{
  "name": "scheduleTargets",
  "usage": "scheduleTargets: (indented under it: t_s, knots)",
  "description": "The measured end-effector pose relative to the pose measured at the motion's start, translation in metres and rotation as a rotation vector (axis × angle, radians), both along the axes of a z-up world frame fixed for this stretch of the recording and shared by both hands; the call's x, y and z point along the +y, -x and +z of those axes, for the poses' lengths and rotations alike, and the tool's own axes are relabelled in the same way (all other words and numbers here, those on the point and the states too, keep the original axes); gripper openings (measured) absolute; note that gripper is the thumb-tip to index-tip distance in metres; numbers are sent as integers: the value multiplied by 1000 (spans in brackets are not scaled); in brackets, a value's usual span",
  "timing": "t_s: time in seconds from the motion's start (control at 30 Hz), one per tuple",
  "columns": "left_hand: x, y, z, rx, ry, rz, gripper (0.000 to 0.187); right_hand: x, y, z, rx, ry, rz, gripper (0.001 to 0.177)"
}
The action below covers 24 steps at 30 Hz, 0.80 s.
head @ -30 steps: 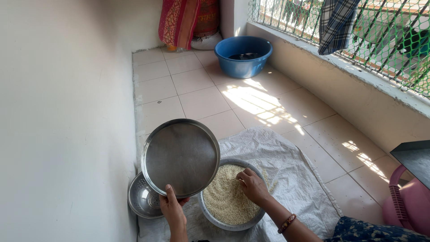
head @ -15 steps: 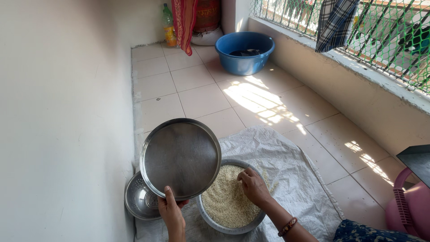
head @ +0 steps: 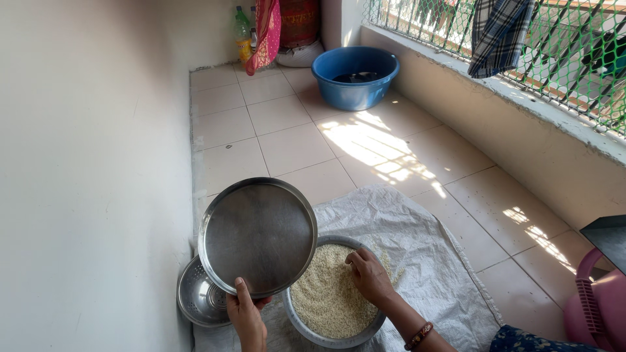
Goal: The person sits on the floor and sorts rice by hand, picking out impurities from a metal tray and transferring the cleaned rice into a larger bowl. The person then spreads the rice in the bowl and continues sorting.
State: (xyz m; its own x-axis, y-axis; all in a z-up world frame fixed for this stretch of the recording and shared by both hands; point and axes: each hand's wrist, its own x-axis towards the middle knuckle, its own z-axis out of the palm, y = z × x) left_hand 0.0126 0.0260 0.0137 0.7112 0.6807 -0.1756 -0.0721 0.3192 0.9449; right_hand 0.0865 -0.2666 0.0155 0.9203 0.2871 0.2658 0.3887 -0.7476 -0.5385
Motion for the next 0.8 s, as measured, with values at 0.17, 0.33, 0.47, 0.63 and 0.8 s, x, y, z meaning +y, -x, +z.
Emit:
scheduleTargets:
  t_s: [0.17,0.33,0.47,0.63,0.8]
  knots:
    - [-2,0,2,10,-15,-3,47,6,1,-2,-22,56,45,22]
    - [-3,1,6,16,-27,0,47,13,2,-2,-16,59,97,29]
    - [-2,1,7,25,-21,5,48,12,1,-5,-19,91,73,26]
    - [-1,1,4,21,-21,5,50,10,1,-3,27,59,7,34]
    - [-1,1,3,16,-9,12,50,14,4,-7,106,221,43,41]
